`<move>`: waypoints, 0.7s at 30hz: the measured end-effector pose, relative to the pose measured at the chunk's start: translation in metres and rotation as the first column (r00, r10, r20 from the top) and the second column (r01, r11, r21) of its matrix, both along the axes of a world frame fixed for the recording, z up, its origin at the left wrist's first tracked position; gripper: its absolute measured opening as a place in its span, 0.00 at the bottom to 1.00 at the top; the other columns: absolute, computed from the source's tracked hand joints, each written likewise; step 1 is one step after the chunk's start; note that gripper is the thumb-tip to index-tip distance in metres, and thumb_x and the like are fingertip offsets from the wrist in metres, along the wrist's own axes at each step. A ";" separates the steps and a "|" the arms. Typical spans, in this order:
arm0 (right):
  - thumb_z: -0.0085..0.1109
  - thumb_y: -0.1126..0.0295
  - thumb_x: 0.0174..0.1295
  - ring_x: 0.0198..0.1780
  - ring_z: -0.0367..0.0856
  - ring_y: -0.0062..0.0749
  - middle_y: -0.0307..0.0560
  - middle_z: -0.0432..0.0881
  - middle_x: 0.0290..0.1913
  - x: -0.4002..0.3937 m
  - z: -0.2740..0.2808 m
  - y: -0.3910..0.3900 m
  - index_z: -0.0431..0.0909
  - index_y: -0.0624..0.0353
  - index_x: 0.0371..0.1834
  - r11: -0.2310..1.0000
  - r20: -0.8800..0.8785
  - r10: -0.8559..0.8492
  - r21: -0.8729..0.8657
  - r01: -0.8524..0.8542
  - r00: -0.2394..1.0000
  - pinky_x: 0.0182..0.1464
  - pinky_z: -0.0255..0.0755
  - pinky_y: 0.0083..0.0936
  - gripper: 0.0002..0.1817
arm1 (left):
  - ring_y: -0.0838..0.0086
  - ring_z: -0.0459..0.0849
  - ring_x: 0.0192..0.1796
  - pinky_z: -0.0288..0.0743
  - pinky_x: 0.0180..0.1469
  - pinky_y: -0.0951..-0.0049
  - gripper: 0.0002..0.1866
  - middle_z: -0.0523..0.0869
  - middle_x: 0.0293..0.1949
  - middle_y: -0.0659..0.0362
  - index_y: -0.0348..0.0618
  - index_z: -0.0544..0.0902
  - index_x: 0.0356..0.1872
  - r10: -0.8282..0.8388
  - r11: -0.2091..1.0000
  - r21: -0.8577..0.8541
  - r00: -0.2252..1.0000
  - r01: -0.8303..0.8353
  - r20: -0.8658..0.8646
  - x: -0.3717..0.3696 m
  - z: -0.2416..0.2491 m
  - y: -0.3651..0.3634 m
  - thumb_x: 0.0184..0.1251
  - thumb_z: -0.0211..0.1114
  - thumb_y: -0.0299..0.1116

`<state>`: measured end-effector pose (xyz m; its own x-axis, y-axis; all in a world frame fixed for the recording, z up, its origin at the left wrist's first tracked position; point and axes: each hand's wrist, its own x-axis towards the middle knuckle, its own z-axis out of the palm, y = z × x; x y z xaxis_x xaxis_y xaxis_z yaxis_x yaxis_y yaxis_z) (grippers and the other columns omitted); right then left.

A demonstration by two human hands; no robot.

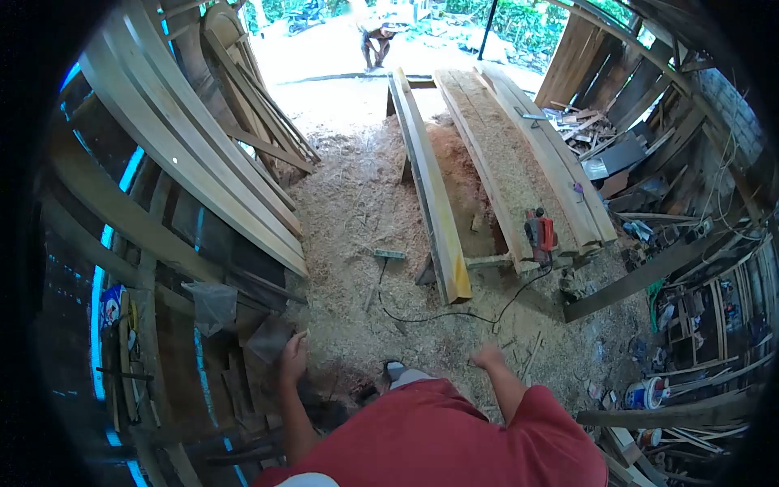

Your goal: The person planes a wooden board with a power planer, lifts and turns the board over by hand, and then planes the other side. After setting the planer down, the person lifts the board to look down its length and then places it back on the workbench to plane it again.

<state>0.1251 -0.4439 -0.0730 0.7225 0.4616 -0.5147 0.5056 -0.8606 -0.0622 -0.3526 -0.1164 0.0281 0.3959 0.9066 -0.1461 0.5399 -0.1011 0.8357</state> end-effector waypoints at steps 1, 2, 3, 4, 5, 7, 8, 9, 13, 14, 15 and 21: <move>0.67 0.45 0.62 0.72 0.76 0.58 0.63 0.76 0.71 0.007 -0.006 -0.003 0.76 0.57 0.71 1.000 -0.030 -0.007 -0.017 0.007 1.000 0.71 0.72 0.48 0.38 | 0.54 0.85 0.65 0.75 0.66 0.61 0.21 0.86 0.61 0.43 0.39 0.82 0.64 0.031 0.999 -0.030 1.000 -0.031 -0.005 -0.005 -0.012 -0.009 0.82 0.57 0.43; 0.67 0.45 0.61 0.73 0.74 0.57 0.62 0.75 0.73 0.010 -0.004 -0.005 0.78 0.56 0.71 0.999 -0.060 -0.020 -0.031 0.018 0.998 0.73 0.70 0.48 0.38 | 0.54 0.85 0.65 0.75 0.66 0.61 0.21 0.86 0.61 0.43 0.39 0.82 0.64 0.019 0.999 -0.040 1.000 -0.020 -0.013 -0.008 -0.023 -0.018 0.82 0.57 0.43; 0.67 0.45 0.61 0.73 0.74 0.57 0.62 0.75 0.73 0.012 -0.003 -0.007 0.78 0.56 0.71 0.999 -0.063 -0.033 -0.036 0.031 0.997 0.73 0.70 0.48 0.38 | 0.55 0.86 0.63 0.76 0.66 0.62 0.21 0.87 0.59 0.44 0.38 0.83 0.63 0.003 0.995 -0.095 1.000 -0.004 -0.015 -0.007 -0.032 -0.024 0.82 0.57 0.42; 0.67 0.45 0.62 0.72 0.76 0.58 0.63 0.77 0.71 0.010 0.005 -0.005 0.77 0.57 0.71 0.992 -0.030 -0.072 0.103 0.075 0.997 0.72 0.71 0.48 0.38 | 0.57 0.86 0.62 0.76 0.65 0.62 0.21 0.88 0.58 0.45 0.37 0.83 0.62 -0.014 0.989 -0.148 1.000 0.011 -0.014 -0.001 -0.040 -0.028 0.82 0.57 0.42; 0.66 0.46 0.63 0.70 0.77 0.60 0.64 0.79 0.69 0.011 0.008 -0.003 0.76 0.57 0.71 0.964 -0.003 -0.118 0.240 0.115 0.993 0.71 0.72 0.48 0.38 | 0.57 0.86 0.62 0.76 0.65 0.62 0.21 0.88 0.58 0.45 0.37 0.83 0.62 -0.029 0.988 -0.152 0.999 0.026 -0.017 0.006 -0.045 -0.032 0.82 0.57 0.42; 0.66 0.46 0.64 0.71 0.76 0.59 0.64 0.79 0.69 0.023 0.013 0.005 0.76 0.57 0.71 0.952 -0.004 -0.068 0.298 0.066 0.998 0.71 0.71 0.47 0.37 | 0.59 0.87 0.59 0.76 0.64 0.63 0.21 0.89 0.55 0.46 0.35 0.84 0.60 -0.152 0.978 -0.137 0.988 0.156 0.037 0.023 -0.051 -0.039 0.82 0.57 0.41; 0.66 0.47 0.64 0.71 0.76 0.59 0.64 0.78 0.69 0.030 0.012 0.009 0.76 0.57 0.72 0.932 0.004 -0.001 0.362 -0.001 1.000 0.72 0.71 0.47 0.37 | 0.59 0.87 0.59 0.76 0.64 0.63 0.21 0.89 0.55 0.46 0.35 0.84 0.60 -0.160 0.977 -0.141 0.987 0.163 0.031 0.034 -0.054 -0.040 0.82 0.57 0.41; 0.66 0.47 0.64 0.71 0.76 0.59 0.64 0.78 0.69 0.038 0.009 0.015 0.76 0.57 0.72 0.932 -0.003 -0.006 0.363 0.007 1.000 0.72 0.71 0.47 0.37 | 0.59 0.87 0.59 0.76 0.64 0.64 0.21 0.89 0.54 0.45 0.34 0.84 0.60 -0.184 0.970 -0.150 0.982 0.189 0.051 0.048 -0.056 -0.037 0.82 0.57 0.41; 0.66 0.48 0.65 0.71 0.76 0.58 0.63 0.78 0.70 0.076 -0.004 0.055 0.76 0.58 0.71 0.897 -0.061 0.037 0.442 -0.006 0.997 0.73 0.70 0.46 0.36 | 0.58 0.87 0.58 0.77 0.64 0.63 0.21 0.89 0.53 0.44 0.33 0.84 0.60 -0.140 0.969 -0.203 0.990 0.144 0.032 0.125 -0.012 -0.030 0.82 0.57 0.41; 0.66 0.48 0.65 0.71 0.76 0.57 0.63 0.78 0.70 0.085 -0.007 0.066 0.76 0.59 0.71 0.885 -0.093 0.052 0.465 -0.002 0.994 0.73 0.70 0.47 0.36 | 0.58 0.87 0.58 0.77 0.64 0.63 0.21 0.89 0.53 0.44 0.33 0.84 0.60 -0.135 0.970 -0.202 0.991 0.137 0.026 0.144 -0.013 -0.024 0.82 0.57 0.41; 0.66 0.48 0.65 0.71 0.76 0.57 0.63 0.78 0.70 0.091 -0.011 0.078 0.76 0.59 0.71 0.887 -0.102 0.056 0.461 -0.002 0.993 0.73 0.70 0.47 0.36 | 0.57 0.87 0.58 0.77 0.64 0.63 0.21 0.89 0.54 0.44 0.34 0.84 0.61 -0.151 0.977 -0.151 0.988 0.152 0.018 0.161 -0.015 -0.020 0.83 0.57 0.41; 0.73 0.49 0.59 0.70 0.75 0.64 0.70 0.73 0.70 0.125 -0.065 0.142 0.56 0.59 0.82 0.856 -0.026 -0.010 0.517 0.022 1.000 0.70 0.73 0.50 0.53 | 0.55 0.86 0.59 0.76 0.64 0.61 0.19 0.87 0.57 0.44 0.38 0.84 0.62 -0.196 0.981 -0.001 0.980 0.196 -0.026 0.238 -0.001 -0.024 0.83 0.58 0.40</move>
<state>0.2504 -0.3014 -0.1384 0.7237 0.6539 -0.2205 0.4853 -0.7094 -0.5111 -0.1148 -0.1404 0.0275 0.5622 0.8120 -0.1568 0.5308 -0.2089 0.8214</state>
